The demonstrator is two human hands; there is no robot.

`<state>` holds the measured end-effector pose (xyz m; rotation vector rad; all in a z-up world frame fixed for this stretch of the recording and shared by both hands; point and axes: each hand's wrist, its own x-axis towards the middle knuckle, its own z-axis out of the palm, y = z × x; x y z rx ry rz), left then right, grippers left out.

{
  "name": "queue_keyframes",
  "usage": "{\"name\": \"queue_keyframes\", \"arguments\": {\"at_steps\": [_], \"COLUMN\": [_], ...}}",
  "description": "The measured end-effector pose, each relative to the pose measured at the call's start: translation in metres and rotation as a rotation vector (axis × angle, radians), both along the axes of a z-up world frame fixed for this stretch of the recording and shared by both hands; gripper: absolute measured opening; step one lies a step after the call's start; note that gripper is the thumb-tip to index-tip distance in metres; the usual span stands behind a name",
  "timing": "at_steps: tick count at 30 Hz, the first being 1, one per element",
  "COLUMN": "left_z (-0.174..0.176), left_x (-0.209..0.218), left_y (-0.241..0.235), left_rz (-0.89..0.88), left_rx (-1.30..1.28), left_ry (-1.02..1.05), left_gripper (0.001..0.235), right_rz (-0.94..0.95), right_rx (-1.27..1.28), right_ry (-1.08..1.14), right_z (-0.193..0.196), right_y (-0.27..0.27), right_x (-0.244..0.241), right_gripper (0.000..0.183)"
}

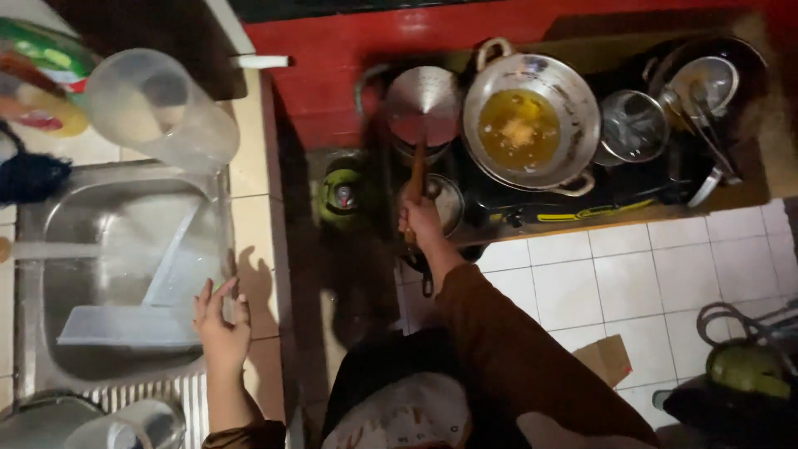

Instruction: The person washes a light green bowl and a clear plastic container in a kitchen sink using a blue scrubber and running water. They briefly stir food in a pot on the stove before returning to scrub the container and rinse it.

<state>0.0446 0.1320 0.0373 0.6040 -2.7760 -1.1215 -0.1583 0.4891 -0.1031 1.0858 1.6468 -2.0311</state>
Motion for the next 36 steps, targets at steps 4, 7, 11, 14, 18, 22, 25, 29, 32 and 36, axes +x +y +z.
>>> {"name": "queue_keyframes", "arguments": {"at_steps": [4,7,11,14,18,22,25,29,32,36], "left_z": [0.002,0.014,0.024,0.017,0.004,0.012,0.023,0.048,0.051,0.053], "left_x": [-0.012,-0.021,-0.035,-0.049,-0.074,-0.094,-0.099,-0.097,-0.092,-0.086], "left_y": [0.015,0.030,0.061,0.082,0.137,0.211,0.255,0.293,0.295,0.296], "left_rz": [-0.056,-0.006,0.039,-0.006,0.033,-0.094,-0.154,-0.172,-0.173,-0.145], "left_rx": [-0.052,-0.014,0.105,-0.025,0.094,0.078,0.105,0.125,0.120,0.117], "left_ry": [0.167,0.157,0.229,0.303,0.284,0.374,0.342,0.217,0.222,0.209], "left_gripper": [0.030,0.034,0.033,0.036,0.034,0.034,0.035,0.035,0.032,0.033], "right_rz": [0.179,0.287,0.213,0.378,0.405,0.580,0.613,0.552,0.575,0.620], "right_rx": [-0.413,-0.433,-0.006,0.412,0.798,0.927,0.779,0.403,0.292,0.333], "right_ry": [0.130,0.162,0.275,0.397,0.405,0.149,0.145,0.186,0.192,0.203], "right_z": [0.012,0.066,0.100,0.132,0.080,0.059,0.093,0.084,0.078,0.077], "right_y": [0.041,0.088,0.176,0.264,0.373,0.428,0.420,0.426,0.426,0.423], "right_x": [0.013,0.035,0.053,0.057,0.039,0.029,0.033,0.035,0.036,0.047], "right_gripper": [0.018,0.027,0.034,0.026,0.048,0.062,0.066,0.041,0.056,0.062]}}
